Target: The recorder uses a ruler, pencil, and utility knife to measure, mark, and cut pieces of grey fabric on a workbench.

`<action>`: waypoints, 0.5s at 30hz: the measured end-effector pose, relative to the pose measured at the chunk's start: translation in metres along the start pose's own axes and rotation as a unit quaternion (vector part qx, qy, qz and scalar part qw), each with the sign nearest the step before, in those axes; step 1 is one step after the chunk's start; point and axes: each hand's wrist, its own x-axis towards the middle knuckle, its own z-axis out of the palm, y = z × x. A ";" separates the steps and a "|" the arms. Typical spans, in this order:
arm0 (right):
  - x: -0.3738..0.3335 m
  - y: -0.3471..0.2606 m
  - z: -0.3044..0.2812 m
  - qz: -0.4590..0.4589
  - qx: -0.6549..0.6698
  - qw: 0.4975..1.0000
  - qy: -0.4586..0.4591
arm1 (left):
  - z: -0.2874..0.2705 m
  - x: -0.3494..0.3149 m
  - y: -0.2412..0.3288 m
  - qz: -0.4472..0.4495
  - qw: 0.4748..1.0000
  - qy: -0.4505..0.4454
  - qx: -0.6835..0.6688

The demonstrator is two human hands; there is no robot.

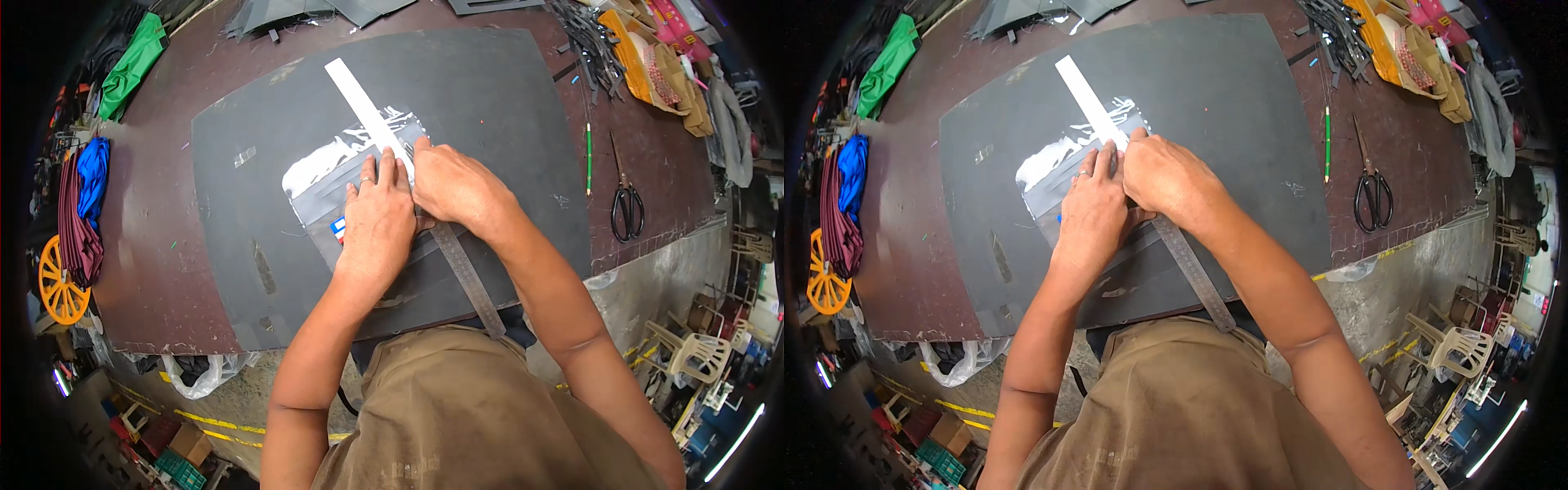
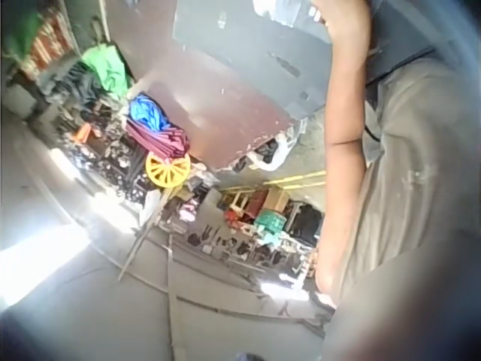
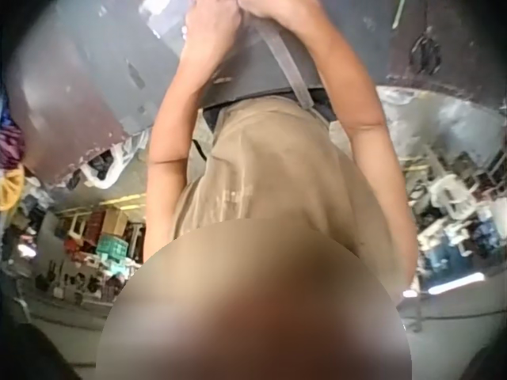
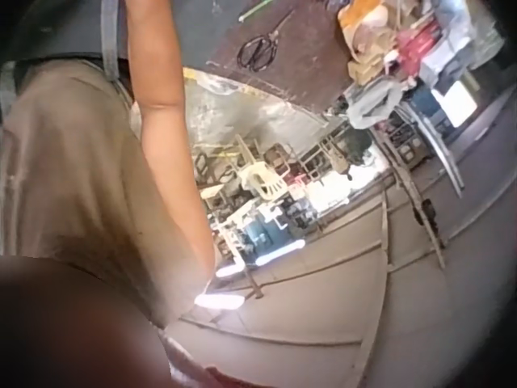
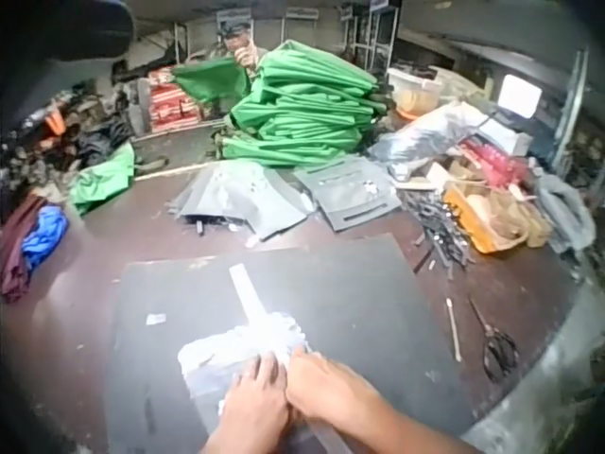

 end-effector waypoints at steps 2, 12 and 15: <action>-0.003 -0.003 -0.006 0.003 -0.003 1.000 -0.003 | -0.005 0.001 0.001 -0.002 1.000 0.000 -0.006; -0.019 0.001 -0.011 0.021 -0.013 1.000 -0.010 | -0.007 -0.005 0.015 0.002 1.000 -0.005 -0.027; -0.019 0.001 -0.010 0.015 -0.013 1.000 -0.006 | -0.009 -0.006 0.016 -0.003 1.000 0.002 -0.024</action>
